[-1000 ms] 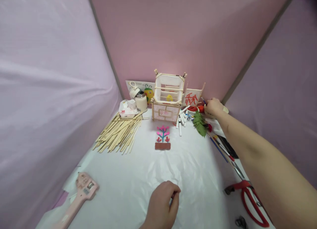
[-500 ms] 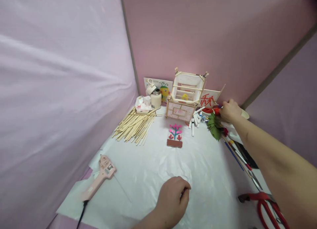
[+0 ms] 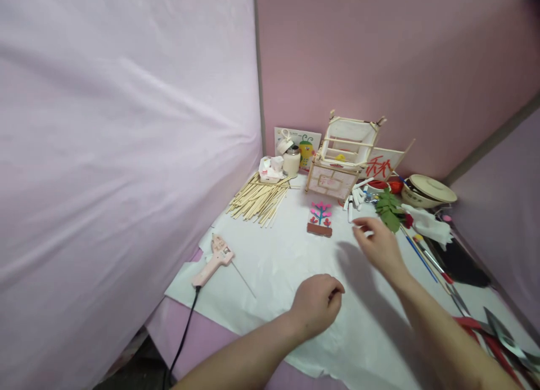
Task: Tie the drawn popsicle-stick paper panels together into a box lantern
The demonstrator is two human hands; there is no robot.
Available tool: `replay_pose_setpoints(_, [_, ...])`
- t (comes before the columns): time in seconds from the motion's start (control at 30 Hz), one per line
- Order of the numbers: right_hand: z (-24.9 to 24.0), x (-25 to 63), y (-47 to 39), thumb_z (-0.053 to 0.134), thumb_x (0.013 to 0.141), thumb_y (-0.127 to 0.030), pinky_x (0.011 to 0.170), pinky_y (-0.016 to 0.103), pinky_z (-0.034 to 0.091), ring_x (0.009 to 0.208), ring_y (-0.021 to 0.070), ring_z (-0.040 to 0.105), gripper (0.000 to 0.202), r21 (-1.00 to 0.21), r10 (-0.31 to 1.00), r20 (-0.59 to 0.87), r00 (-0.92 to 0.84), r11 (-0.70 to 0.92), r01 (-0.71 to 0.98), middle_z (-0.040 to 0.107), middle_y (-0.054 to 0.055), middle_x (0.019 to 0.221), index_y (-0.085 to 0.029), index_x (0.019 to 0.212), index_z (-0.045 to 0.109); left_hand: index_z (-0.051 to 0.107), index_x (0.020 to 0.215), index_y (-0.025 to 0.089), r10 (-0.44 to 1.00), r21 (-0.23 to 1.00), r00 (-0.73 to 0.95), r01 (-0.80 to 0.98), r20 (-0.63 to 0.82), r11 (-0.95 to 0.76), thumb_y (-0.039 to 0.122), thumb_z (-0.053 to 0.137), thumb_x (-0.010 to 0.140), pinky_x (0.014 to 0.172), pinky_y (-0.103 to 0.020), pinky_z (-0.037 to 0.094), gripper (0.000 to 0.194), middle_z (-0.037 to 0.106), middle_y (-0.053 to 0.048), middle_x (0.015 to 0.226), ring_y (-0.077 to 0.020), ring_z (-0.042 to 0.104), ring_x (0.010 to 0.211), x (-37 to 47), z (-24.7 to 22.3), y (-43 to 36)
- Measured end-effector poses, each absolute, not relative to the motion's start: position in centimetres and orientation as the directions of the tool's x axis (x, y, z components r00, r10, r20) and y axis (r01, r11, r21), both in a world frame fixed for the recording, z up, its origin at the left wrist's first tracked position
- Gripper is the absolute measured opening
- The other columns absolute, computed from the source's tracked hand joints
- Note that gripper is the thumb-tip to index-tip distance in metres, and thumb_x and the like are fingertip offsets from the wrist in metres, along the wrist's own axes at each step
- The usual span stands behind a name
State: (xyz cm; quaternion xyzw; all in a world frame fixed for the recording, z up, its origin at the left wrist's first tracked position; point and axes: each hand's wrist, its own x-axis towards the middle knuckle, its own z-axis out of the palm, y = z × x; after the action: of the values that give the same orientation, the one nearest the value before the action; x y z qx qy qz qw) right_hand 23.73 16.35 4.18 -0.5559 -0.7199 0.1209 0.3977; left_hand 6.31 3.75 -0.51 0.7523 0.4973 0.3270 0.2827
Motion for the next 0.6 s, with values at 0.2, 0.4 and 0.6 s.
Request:
replay_pose_setpoints(0.2, [0.4, 17.9, 10.8, 0.047, 0.08, -0.028, 0.076, 0.033, 0.047, 0.077, 0.018, 0.06, 0.021, -0.751, 0.962, 0.224, -0.155, 0.271, 0.602, 0.065, 0.005, 0.093, -0.018, 0.091, 0.062, 0.061, 0.085, 0.019, 0.877, 0.667, 0.258, 0.572, 0.405, -0.477, 0.015, 0.05, 0.082, 0.075, -0.03, 0.045, 0.012, 0.066, -0.003, 0.08, -0.0164, 0.06, 0.078, 6.4, 0.9, 2.0])
replay_pose_setpoints(0.4, [-1.3, 17.8, 9.7, 0.045, 0.082, -0.026, 0.076, 0.032, 0.045, 0.082, 0.0197, 0.058, 0.019, -0.752, 0.944, 0.262, -0.2, 0.33, 0.571, 0.063, 0.005, 0.089, -0.018, 0.09, 0.061, 0.064, 0.097, 0.02, 0.903, 0.636, 0.235, 0.647, 0.359, -0.421, 0.021, 0.053, 0.083, 0.083, -0.029, 0.047, 0.018, 0.068, -0.004, 0.095, -0.0172, 0.061, 0.089, 2.2, 5.8, 5.5])
replay_pose_setpoints(0.6, [-0.9, 17.8, 9.4, 0.042, 0.085, -0.02, 0.078, 0.032, 0.043, 0.086, 0.0204, 0.058, 0.018, -0.706, 0.924, 0.287, -0.254, 0.383, 0.596, 0.062, 0.006, 0.091, -0.019, 0.088, 0.06, 0.07, 0.1, 0.017, 1.0, 0.342, -0.001, 0.94, 0.03, -0.009, 0.017, 0.05, 0.079, 0.089, -0.029, 0.046, 0.029, 0.069, -0.007, 0.109, -0.0205, 0.062, 0.1, -7.0, 7.9, 17.5])
